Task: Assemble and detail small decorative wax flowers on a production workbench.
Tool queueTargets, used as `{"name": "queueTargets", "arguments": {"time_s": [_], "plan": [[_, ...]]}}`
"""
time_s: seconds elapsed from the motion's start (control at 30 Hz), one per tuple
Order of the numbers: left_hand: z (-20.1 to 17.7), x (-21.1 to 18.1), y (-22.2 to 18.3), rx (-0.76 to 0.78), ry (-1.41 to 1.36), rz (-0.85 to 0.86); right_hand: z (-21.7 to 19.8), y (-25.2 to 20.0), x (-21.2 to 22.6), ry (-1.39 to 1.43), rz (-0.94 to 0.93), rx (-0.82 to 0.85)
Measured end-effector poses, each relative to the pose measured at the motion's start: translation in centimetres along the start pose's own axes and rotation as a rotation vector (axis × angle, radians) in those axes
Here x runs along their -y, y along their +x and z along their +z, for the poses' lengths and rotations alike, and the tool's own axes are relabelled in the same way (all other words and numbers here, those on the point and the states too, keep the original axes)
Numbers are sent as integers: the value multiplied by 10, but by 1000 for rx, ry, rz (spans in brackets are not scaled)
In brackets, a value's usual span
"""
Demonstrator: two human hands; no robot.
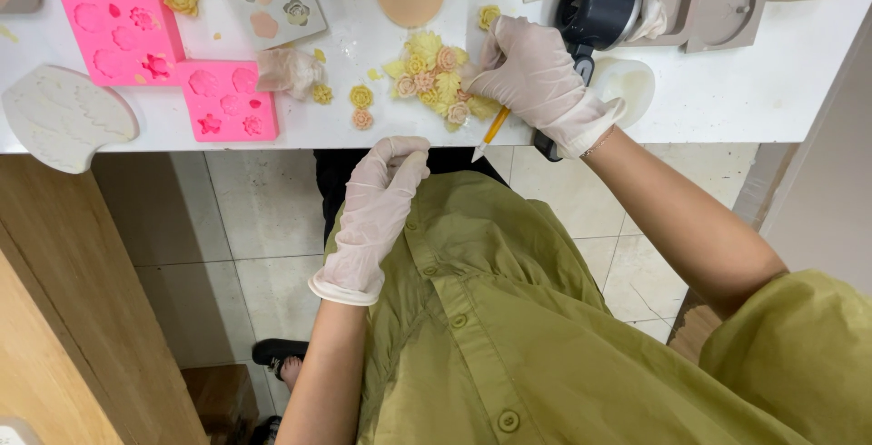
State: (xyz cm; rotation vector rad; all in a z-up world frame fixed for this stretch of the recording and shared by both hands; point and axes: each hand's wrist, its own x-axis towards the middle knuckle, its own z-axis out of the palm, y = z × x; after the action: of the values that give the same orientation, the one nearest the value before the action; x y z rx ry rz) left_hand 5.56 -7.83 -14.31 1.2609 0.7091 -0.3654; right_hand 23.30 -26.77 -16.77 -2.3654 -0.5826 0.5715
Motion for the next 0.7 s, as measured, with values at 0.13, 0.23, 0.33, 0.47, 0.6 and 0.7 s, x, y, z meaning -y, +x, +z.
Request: {"name": "queueTargets", "arguments": {"time_s": [0.13,0.23,0.33,0.47,0.6,0.7], "plan": [[-3,-3,-3,-1,-9,-13,-28,-6,25,53,44,-1],[-5,-3,-5,-13,-23,-24,-56,-21,36,191,110,-6],[-8,-4,-8,-22,-13,-10,-82,-44,53,297,309,-82],[-13,-2,-11,-44,29,-11,-88,-83,54,361,503,-252],[-17,6,-15,-78,51,15,-58,-114,19,149,334,-361],[-17,8,-18,-99,83,29,-41,-102,27,-87,419,-317]]}}
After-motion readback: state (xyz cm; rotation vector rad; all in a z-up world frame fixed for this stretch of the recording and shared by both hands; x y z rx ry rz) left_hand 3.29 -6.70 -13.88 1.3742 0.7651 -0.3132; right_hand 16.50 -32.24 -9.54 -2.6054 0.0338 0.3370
